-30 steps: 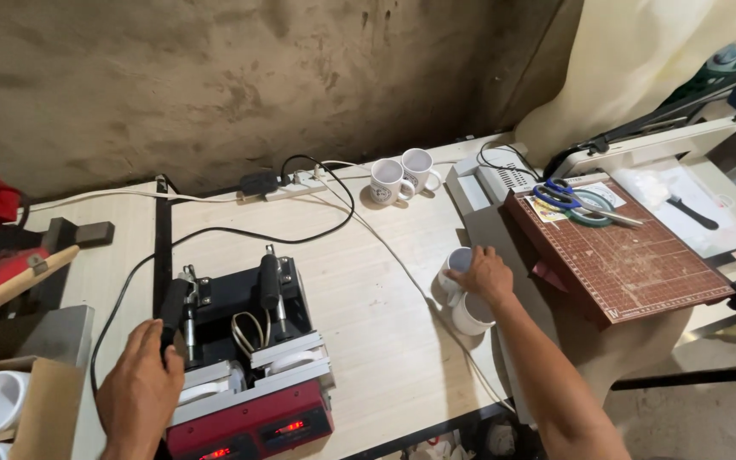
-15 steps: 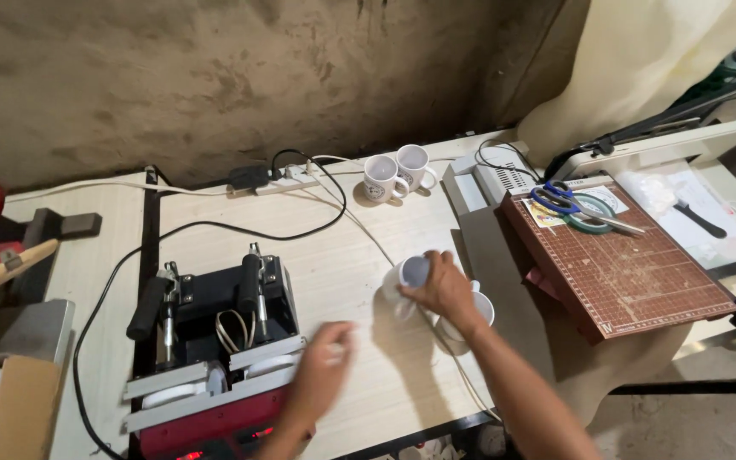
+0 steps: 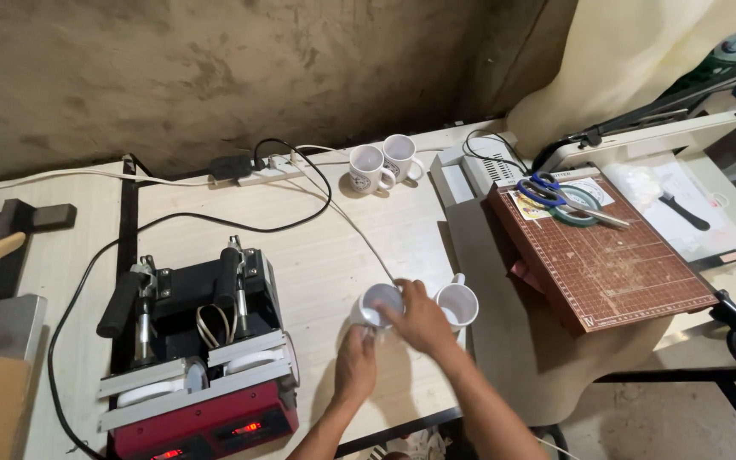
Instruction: Sublimating designs onto ceramic mugs using a specialized mug heat press machine, involving prep, taping, and pressing.
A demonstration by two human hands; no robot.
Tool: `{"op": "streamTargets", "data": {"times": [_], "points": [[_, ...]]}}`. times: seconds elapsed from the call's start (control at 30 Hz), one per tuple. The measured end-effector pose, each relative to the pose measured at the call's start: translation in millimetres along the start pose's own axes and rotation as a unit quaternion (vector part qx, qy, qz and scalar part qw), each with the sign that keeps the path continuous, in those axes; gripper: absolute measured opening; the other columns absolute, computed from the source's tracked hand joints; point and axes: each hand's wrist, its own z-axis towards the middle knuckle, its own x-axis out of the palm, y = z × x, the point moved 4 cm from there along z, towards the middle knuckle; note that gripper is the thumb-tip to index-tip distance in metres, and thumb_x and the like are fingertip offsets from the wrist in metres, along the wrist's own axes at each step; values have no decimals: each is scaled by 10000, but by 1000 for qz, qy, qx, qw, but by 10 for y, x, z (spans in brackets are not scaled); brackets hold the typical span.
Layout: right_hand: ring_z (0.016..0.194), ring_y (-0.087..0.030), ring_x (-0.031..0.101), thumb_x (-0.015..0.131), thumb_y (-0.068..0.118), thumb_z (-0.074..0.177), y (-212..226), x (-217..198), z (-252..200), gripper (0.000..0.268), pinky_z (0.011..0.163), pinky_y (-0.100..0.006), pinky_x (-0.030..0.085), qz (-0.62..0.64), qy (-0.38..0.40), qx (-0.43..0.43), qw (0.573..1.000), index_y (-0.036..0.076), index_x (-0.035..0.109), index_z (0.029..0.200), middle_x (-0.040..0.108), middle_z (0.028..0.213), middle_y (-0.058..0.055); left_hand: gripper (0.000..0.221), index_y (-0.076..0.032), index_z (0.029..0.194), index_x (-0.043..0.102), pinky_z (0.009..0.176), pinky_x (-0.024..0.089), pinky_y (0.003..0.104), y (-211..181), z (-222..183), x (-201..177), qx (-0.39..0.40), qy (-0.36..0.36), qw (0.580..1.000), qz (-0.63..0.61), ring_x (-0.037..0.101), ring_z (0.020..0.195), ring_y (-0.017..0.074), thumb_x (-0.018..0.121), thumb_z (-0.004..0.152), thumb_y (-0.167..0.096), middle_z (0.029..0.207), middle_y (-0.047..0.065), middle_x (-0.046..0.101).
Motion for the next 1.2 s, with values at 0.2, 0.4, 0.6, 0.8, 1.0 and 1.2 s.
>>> {"op": "streamTargets", "data": {"times": [0.2, 0.4, 0.6, 0.8, 1.0, 1.2], "points": [[1165, -342, 655, 568, 48, 840, -1203, -297, 562, 536, 965, -442, 560, -192, -42, -164, 967, 163, 611, 1362, 613, 1357, -150, 692, -79, 1157, 588, 774, 524, 453, 132, -47, -105, -145, 20, 987, -67, 682, 896, 276, 252, 984, -659, 963, 141, 661], [1220, -250, 616, 545, 131, 965, -1591, -313, 850, 408, 969, -392, 548, -421, 139, -223, 868, 210, 588, 1363, 593, 1365, -52, 770, -91, 1181, 589, 822, 512, 463, 189, -54, -110, -165, 14, 981, -102, 695, 928, 241, 246, 939, -737, 940, 140, 702], [1123, -254, 675, 494, 194, 1030, -1725, -278, 993, 280, 958, -381, 569, -342, 186, -205, 898, 196, 658, 1257, 594, 1371, -47, 720, -102, 1207, 562, 837, 518, 442, 332, -62, -7, -174, 10, 973, -149, 679, 980, 220, 268, 953, -709, 994, 110, 693], [1002, -288, 732, 522, 258, 1019, -1212, -585, 974, 274, 903, -396, 611, -327, 165, -201, 908, 134, 672, 1212, 632, 1314, -111, 623, -91, 1184, 569, 862, 511, 439, 345, -104, -3, -178, -43, 963, -200, 642, 954, 214, 344, 986, -637, 1003, 85, 664], [793, -306, 738, 439, 217, 1046, -1212, 16, 930, 303, 740, -399, 648, -134, 87, -172, 972, 15, 610, 1194, 701, 1096, -215, 613, -76, 1171, 561, 903, 493, 431, 398, -61, 8, -194, -88, 948, -235, 614, 964, 220, 359, 994, -627, 980, 89, 636], [707, -260, 774, 471, 289, 1028, -994, 647, 592, 325, 612, -386, 640, 143, 45, 1, 989, 22, 515, 1209, 758, 875, -174, 683, -72, 1170, 564, 906, 483, 444, 679, 115, 80, -186, -138, 942, -242, 633, 974, 239, 359, 951, -686, 982, 99, 655]]}}
